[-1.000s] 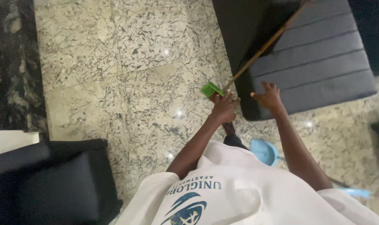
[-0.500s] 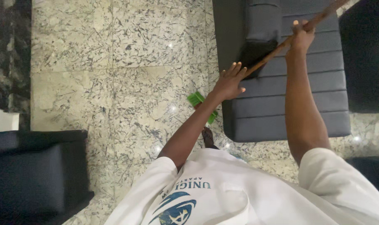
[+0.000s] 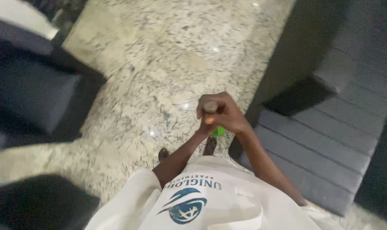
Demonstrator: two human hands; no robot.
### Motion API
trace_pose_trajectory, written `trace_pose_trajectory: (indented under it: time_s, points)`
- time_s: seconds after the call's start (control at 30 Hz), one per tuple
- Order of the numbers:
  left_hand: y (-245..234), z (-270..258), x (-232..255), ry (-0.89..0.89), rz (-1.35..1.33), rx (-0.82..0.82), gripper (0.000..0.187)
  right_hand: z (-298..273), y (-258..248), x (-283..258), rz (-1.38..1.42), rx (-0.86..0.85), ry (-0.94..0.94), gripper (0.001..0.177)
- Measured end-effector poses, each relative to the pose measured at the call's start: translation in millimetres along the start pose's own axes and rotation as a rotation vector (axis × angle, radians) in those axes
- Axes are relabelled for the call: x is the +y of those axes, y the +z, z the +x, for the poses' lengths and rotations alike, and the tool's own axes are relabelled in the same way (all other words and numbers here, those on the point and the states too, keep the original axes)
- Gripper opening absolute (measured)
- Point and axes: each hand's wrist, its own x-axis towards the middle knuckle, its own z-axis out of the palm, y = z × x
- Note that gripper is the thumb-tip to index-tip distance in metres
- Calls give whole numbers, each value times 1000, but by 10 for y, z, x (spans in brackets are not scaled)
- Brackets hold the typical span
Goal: The person moves several black tub chairs to organize them and then sweeps the marble floor using a broom and dustpan.
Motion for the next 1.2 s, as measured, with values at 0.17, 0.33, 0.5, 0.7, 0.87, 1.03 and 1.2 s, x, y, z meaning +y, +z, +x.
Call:
trace_pose_trajectory:
  time_s: [0.17, 0.33, 0.5, 0.7, 0.87, 1.03, 1.2]
  points:
    - [-811, -186, 1457, 219, 12, 225, 24, 684, 523, -249, 345, -251, -237, 51]
    - [-2176, -656, 2280, 227, 173, 479, 23, 1399, 1176, -183, 200, -651, -210, 50]
    - [-3474, -1472, 2076, 118, 430, 877, 24, 1639, 2462, 241, 228, -285, -96, 38]
    - [-4565, -2012, 2194, 124, 498, 1282, 29, 2232, 3963, 140, 343, -662, -189, 36]
    - [-5518, -2159, 2083, 114, 536, 1615, 44, 2874, 4707, 368, 326, -887, -172, 29]
    - [-6742, -2191, 1858, 178, 489, 1694, 39, 3613, 5834, 600, 369, -1101, -281, 28]
    - [-8290, -2282, 1691, 105, 487, 1716, 44, 4545, 7486, 617, 597, -1429, -410, 60]
